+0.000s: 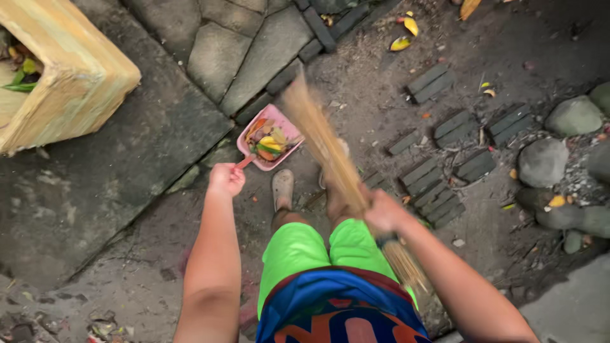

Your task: The person sweeps dry leaves and debris from the ground using a broom and a dustpan, periodically emptying the dustpan into a large bin.

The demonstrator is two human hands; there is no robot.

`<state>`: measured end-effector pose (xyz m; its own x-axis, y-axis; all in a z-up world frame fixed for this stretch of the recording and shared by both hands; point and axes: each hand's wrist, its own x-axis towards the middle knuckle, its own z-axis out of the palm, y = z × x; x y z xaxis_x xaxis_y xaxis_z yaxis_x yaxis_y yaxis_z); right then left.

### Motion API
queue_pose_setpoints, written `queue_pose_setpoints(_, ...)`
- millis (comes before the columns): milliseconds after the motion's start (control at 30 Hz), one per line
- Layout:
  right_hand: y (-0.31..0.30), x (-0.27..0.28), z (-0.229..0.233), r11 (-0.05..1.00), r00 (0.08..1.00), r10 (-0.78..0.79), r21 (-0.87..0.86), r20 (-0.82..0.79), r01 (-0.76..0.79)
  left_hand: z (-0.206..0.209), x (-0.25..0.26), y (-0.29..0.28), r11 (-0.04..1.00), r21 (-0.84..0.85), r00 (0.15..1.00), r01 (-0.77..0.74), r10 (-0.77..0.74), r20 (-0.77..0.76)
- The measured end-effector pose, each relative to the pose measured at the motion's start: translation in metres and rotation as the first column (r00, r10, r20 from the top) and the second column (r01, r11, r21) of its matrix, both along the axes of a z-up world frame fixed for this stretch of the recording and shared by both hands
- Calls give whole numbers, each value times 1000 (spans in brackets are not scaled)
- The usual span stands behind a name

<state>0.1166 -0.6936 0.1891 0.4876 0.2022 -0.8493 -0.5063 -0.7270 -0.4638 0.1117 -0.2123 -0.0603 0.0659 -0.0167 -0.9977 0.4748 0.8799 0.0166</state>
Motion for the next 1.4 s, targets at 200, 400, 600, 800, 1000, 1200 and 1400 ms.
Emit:
queue_pose_setpoints(200, -59, 3, 65, 990, 991, 110, 92, -71, -104, 7, 13, -23, 990, 82, 993, 113, -115, 29)
queue_pose_setpoints(400, -81, 21, 27, 997, 989, 74, -28, 131, -71, 32, -19, -22, 965, 123, 965, 233, -213, -154)
queue_pose_setpoints(600, -20, 17, 63, 943, 952, 227, -198, -205, -267, 16, -21, -34, 975, 165, 988, 150, -145, -45)
queue_pose_setpoints(800, -21, -36, 88, 987, 987, 158, -10, 7, -158, 13, -43, -15, 985, 71, 985, 157, -161, 61)
queue_pose_setpoints(1000, 43, -20, 29, 967, 992, -81, -232, 100, 103, 3, -146, 11, 998, -61, 999, -9, 12, 43)
queue_pose_setpoints(1200, 138, -72, -29, 983, 993, -122, -136, 8, 122, 12, -205, 33, 986, -91, 976, -137, 150, 157)
queue_pose_setpoints(1400, 117, -153, 50, 934, 944, 329, -133, -34, -330, -14, -205, 16, 980, -22, 975, -199, 200, 99)
